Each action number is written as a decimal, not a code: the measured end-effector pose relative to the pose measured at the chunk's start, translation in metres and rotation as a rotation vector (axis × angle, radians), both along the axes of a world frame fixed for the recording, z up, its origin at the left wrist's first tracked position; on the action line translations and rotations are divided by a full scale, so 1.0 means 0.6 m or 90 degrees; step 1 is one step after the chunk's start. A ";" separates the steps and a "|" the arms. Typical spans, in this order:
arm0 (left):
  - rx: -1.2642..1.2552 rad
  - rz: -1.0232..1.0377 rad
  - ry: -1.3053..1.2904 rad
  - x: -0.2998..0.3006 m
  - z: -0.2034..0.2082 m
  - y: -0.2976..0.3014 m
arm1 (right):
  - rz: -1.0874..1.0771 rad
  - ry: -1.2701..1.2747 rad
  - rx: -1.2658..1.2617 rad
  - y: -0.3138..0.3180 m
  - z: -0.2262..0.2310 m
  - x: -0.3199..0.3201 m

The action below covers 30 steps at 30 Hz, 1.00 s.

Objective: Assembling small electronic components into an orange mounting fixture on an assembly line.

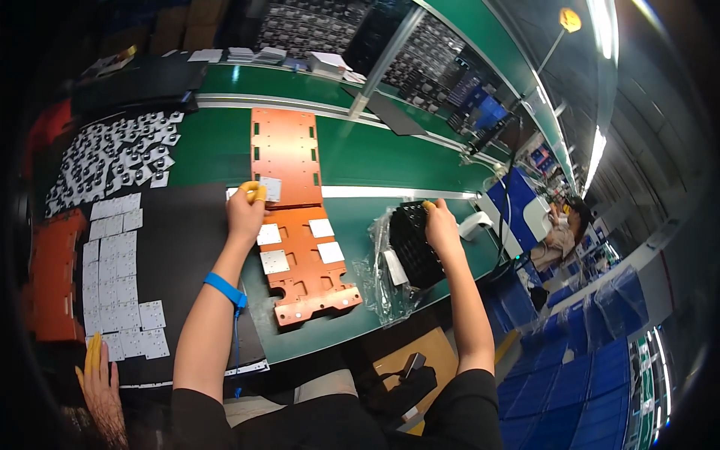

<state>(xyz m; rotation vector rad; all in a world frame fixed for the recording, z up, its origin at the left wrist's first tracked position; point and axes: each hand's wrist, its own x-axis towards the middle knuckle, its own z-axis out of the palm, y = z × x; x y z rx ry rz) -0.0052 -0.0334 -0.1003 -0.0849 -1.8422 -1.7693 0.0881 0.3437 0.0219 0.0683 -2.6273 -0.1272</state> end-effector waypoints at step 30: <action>0.251 -0.486 -0.134 0.040 0.042 0.012 | 0.488 -0.085 -0.604 -0.329 -0.129 -0.102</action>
